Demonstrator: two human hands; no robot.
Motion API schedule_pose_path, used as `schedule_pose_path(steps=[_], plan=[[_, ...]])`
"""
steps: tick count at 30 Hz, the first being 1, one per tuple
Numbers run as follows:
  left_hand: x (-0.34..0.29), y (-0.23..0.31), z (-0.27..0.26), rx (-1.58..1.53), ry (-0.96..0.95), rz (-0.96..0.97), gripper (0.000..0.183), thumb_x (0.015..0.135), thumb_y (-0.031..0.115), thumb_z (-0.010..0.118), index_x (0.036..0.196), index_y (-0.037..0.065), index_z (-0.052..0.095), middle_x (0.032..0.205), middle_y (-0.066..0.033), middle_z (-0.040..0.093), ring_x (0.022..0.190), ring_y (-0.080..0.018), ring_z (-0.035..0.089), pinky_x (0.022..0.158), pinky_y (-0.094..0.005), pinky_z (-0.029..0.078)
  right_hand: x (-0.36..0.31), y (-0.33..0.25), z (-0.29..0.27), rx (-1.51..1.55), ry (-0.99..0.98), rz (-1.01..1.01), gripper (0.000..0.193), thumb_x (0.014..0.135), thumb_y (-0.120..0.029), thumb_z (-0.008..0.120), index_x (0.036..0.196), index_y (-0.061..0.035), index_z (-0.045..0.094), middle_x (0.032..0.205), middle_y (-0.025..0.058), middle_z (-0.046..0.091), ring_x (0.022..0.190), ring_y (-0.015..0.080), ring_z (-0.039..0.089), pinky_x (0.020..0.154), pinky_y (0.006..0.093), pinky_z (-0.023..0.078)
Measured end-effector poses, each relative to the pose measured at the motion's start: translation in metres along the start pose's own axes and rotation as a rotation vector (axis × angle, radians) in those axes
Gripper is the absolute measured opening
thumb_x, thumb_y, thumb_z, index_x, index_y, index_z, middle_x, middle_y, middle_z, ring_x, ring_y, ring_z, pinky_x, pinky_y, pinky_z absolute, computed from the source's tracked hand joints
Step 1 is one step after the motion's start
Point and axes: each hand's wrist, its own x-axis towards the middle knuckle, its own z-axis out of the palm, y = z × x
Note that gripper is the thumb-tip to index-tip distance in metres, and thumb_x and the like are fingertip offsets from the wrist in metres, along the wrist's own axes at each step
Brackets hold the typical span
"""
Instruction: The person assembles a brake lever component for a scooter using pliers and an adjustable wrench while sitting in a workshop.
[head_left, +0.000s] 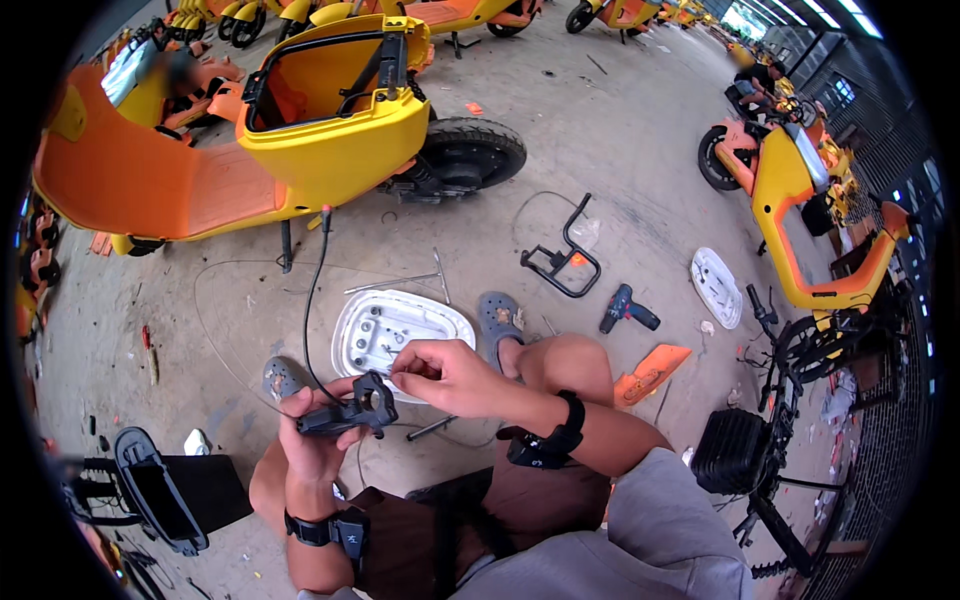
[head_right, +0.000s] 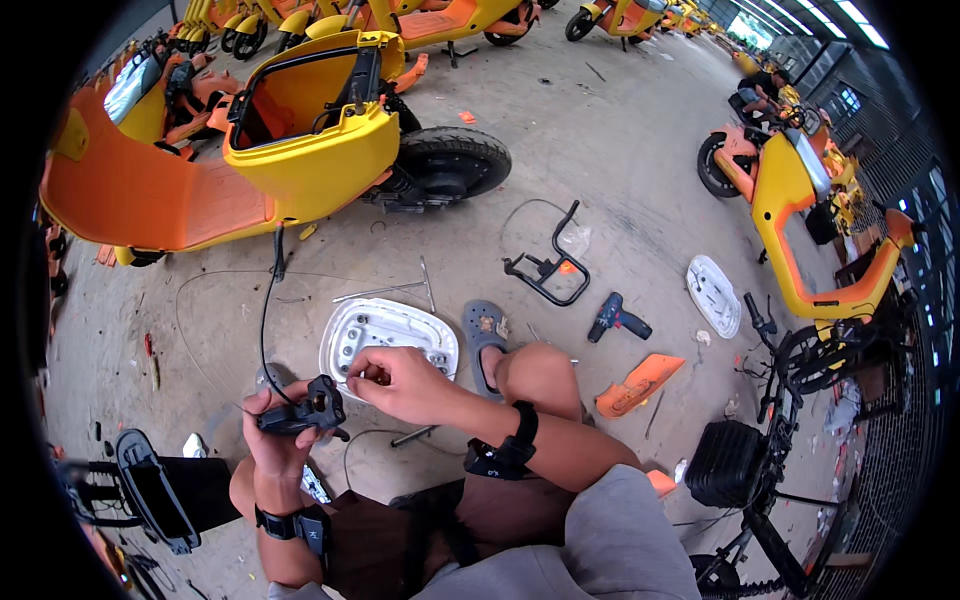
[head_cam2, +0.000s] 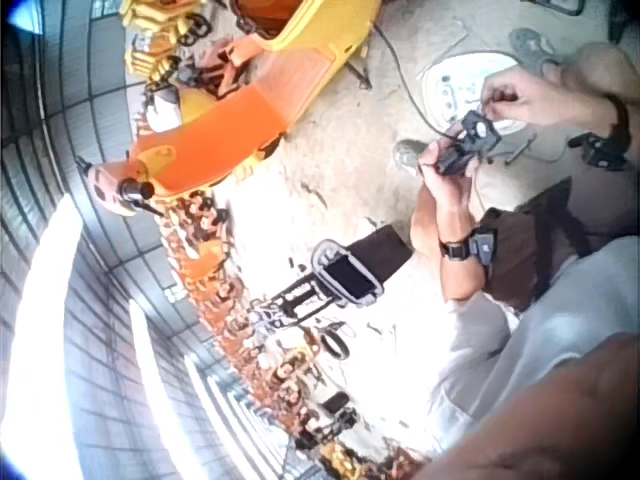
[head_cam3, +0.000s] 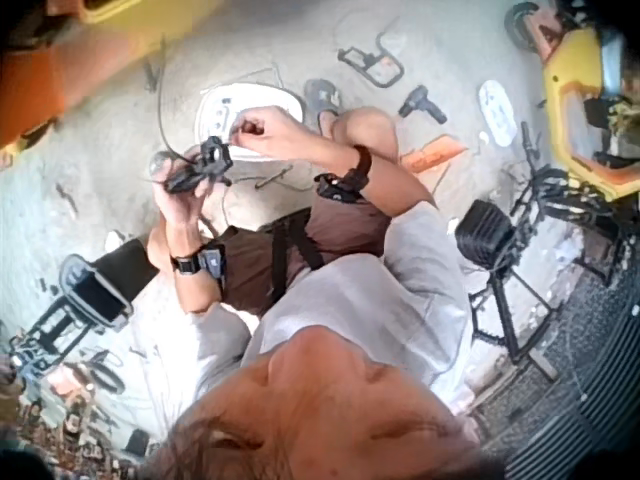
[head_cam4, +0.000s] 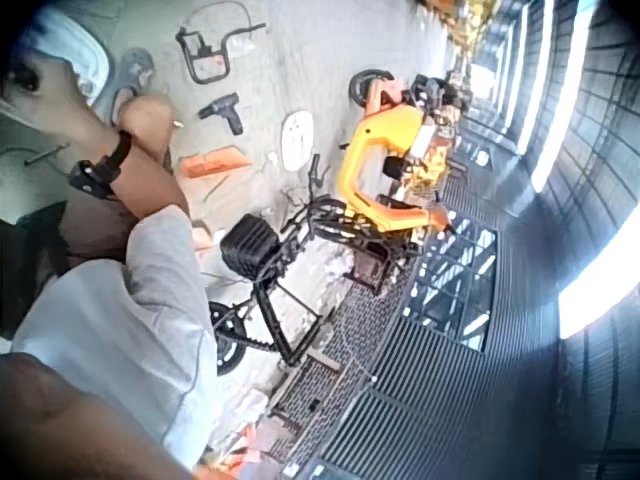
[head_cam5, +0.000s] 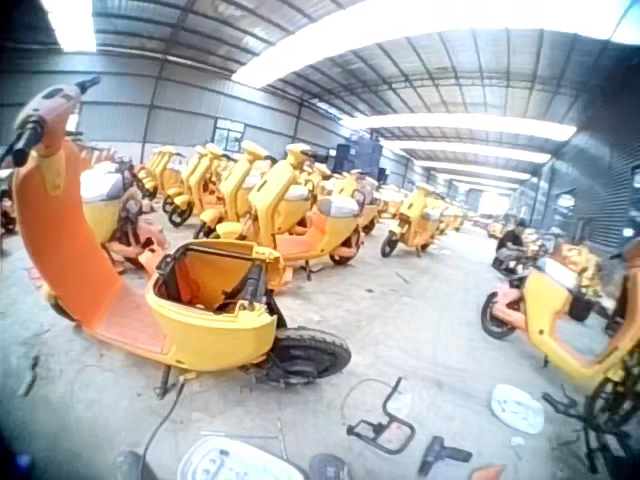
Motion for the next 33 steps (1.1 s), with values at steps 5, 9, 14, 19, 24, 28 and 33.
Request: schedule_pose_path(steps=[5,9,14,19,24,28,33], plan=[[-0.006,-0.011,0.007,0.815,0.323,0.177,0.053,0.100,0.039,0.045,0.123,-0.007,0.060,0.065,0.0007,0.052,0.053,-0.0066,0.043,0.050,-0.0225,0.031,0.011,-0.006,0.004,0.215,0.030,-0.007,0.021,0.096,-0.013,0.063,0.107,0.0027,0.070,0.096,0.0024,0.069,0.087,0.0060,0.058,0.077,0.0219,0.046],[0.004,-0.008,0.012,0.636,0.333,0.056,0.047,0.100,0.032,0.055,0.128,-0.005,0.057,0.077,0.0001,0.055,0.062,-0.0070,0.048,0.054,-0.0207,0.038,0.009,-0.017,0.010,0.212,0.114,-0.041,0.025,0.098,-0.018,0.058,0.110,0.0005,0.072,0.071,-0.0066,0.057,0.063,0.0008,0.044,0.055,0.0196,0.033],[0.006,-0.008,0.003,0.712,0.231,-0.024,0.063,0.100,0.039,0.057,0.147,0.002,0.038,0.077,-0.0011,0.056,0.068,-0.0087,0.051,0.060,-0.0233,0.040,0.003,-0.028,0.014,0.364,0.063,0.073,0.028,0.097,-0.014,0.059,0.119,0.0013,0.067,0.087,-0.0030,0.064,0.079,0.0013,0.052,0.069,0.0183,0.040],[0.003,-0.015,-0.007,0.621,0.178,-0.043,0.053,0.101,0.037,0.055,0.146,0.010,0.043,0.084,-0.0028,0.061,0.073,-0.0096,0.054,0.066,-0.0235,0.045,0.004,-0.016,0.021,0.273,0.015,0.013,0.030,0.095,-0.014,0.064,0.121,0.0007,0.067,0.089,-0.0030,0.065,0.079,0.0006,0.053,0.070,0.0169,0.041],[0.015,-0.030,0.004,0.860,0.184,0.146,0.050,0.104,0.031,0.051,0.147,0.006,0.043,0.092,-0.0027,0.060,0.084,-0.0097,0.056,0.073,-0.0242,0.045,0.009,-0.008,0.008,0.253,0.084,-0.051,0.026,0.099,-0.019,0.062,0.111,0.0020,0.069,0.091,0.0003,0.068,0.080,0.0026,0.054,0.070,0.0194,0.043],[0.007,-0.022,0.019,0.621,0.052,0.131,0.061,0.095,0.017,0.068,0.146,0.001,0.040,0.085,0.0014,0.055,0.082,-0.0067,0.054,0.073,-0.0215,0.045,0.005,-0.021,-0.002,0.328,0.180,-0.041,0.029,0.101,-0.024,0.059,0.100,0.0024,0.069,0.083,-0.0012,0.064,0.076,0.0024,0.051,0.068,0.0189,0.042],[0.008,-0.024,0.019,0.601,0.047,0.054,0.068,0.088,0.009,0.075,0.145,0.000,0.040,0.084,0.0013,0.058,0.080,-0.0066,0.055,0.071,-0.0224,0.047,0.002,-0.020,-0.003,0.349,0.193,-0.080,0.030,0.102,-0.027,0.057,0.098,0.0008,0.068,0.075,-0.0035,0.056,0.069,0.0022,0.046,0.063,0.0186,0.038]])
